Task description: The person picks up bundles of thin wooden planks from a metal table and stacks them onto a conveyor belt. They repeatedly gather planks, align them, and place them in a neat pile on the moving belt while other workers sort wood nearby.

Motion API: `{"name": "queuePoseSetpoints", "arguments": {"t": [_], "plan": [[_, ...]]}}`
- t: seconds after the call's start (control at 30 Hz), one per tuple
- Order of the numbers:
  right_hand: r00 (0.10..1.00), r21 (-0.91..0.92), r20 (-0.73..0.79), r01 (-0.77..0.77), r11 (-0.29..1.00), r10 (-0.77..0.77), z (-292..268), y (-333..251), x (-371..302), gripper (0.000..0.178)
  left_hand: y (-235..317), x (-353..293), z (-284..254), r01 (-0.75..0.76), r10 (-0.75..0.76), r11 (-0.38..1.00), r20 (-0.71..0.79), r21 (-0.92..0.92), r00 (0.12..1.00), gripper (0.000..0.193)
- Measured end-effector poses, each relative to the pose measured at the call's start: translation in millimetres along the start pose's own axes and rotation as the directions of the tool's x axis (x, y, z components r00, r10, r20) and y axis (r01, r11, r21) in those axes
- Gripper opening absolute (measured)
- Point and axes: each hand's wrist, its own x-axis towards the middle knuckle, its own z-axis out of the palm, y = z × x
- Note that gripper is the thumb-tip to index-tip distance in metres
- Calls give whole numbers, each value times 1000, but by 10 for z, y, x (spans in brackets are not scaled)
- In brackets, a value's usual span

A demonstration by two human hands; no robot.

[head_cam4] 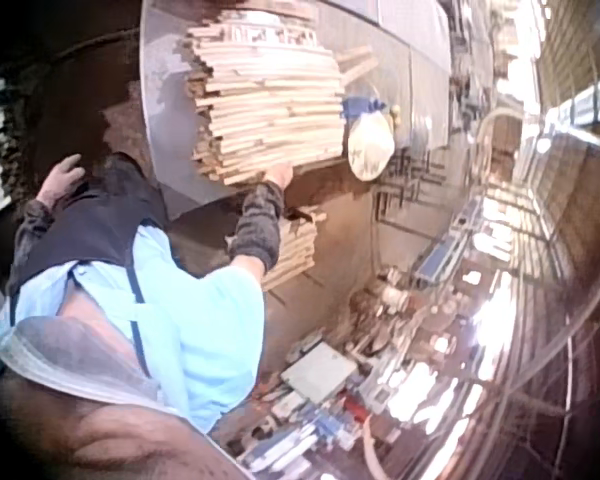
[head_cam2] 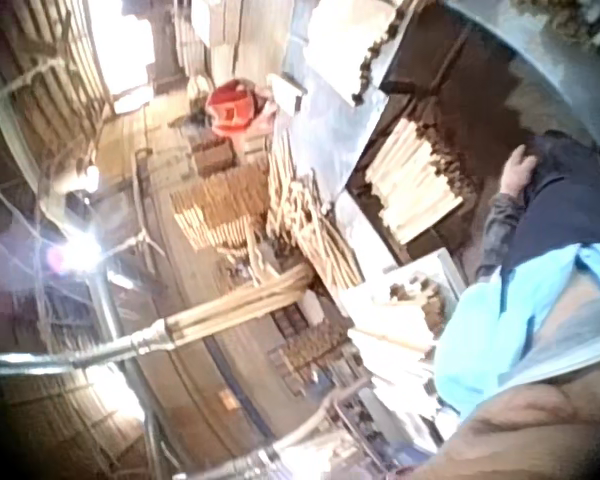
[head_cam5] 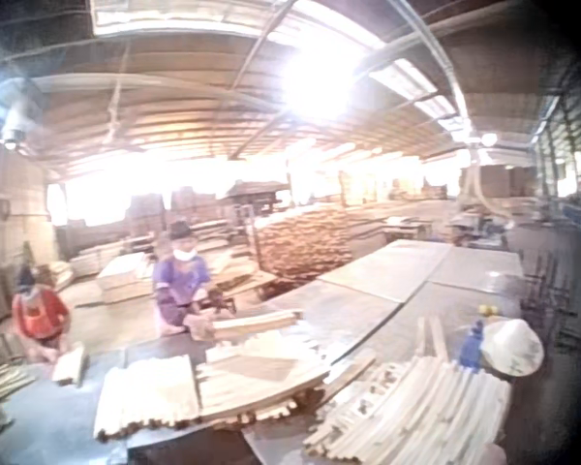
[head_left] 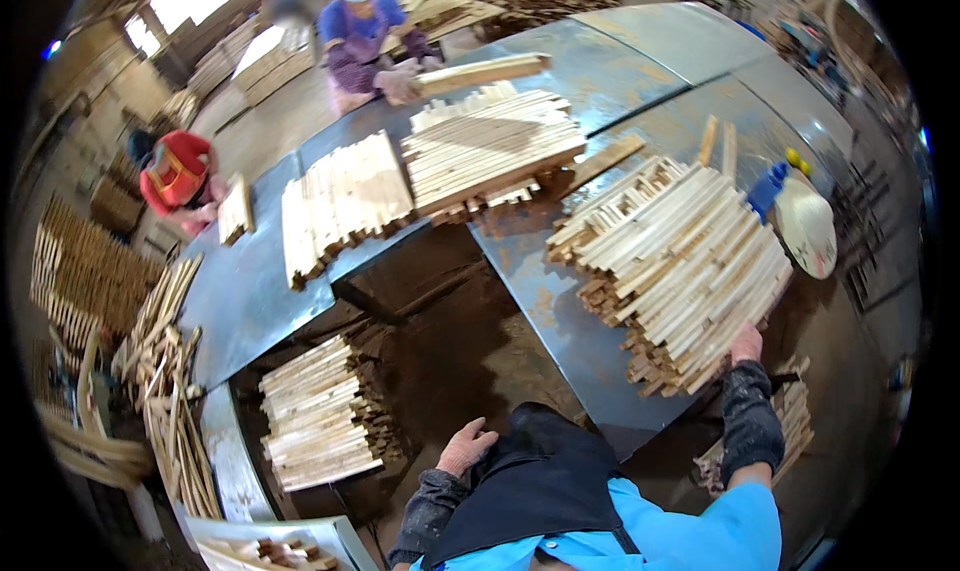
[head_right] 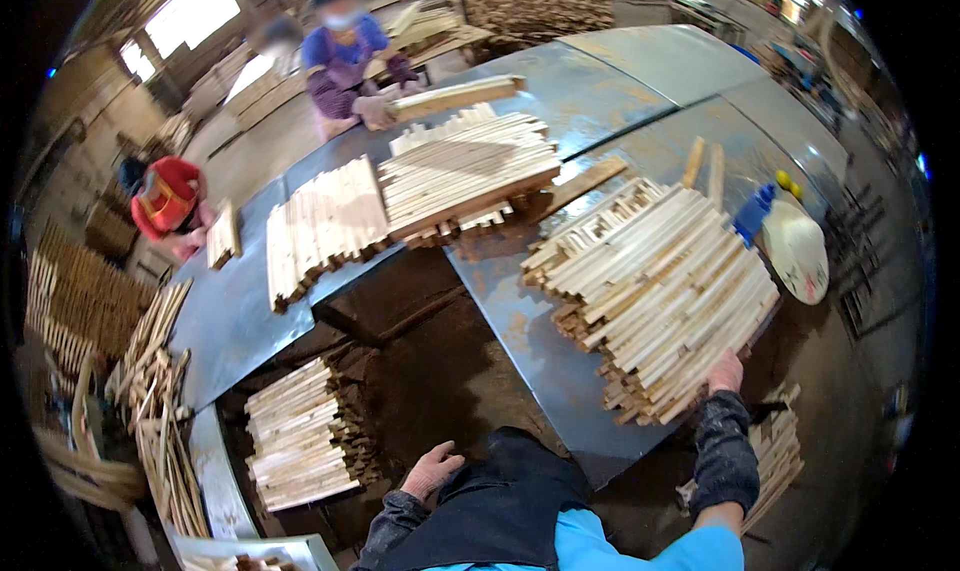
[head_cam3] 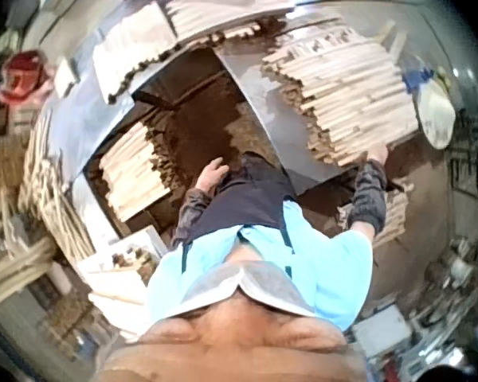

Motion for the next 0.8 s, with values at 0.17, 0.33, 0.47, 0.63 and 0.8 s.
{"name": "queuePoseSetpoints", "arguments": {"t": [0.17,0.33,0.47,0.63,0.8], "plan": [[967,507,14,-226,832,254,-310,138,140,67,-206,105,235,-24,25,999,-32,40,999,80],[933,524,-358,162,836,43,-941,-715,218,59,-30,135,361,-28,28,1000,-35,-9,999,82],[974,850,-85,180,494,-208,-1112,-2308,-143,54,-112,83,422,15,-19,999,-83,-52,996,83],[731,945,146,95,311,-667,-1094,-3819,-1143,49,-391,-185,578,40,-77,981,-196,-188,978,81],[329,905,380,61,421,-865,-638,-4577,-1818,48,-657,-720,765,91,-205,956,-412,-279,888,77]]}}
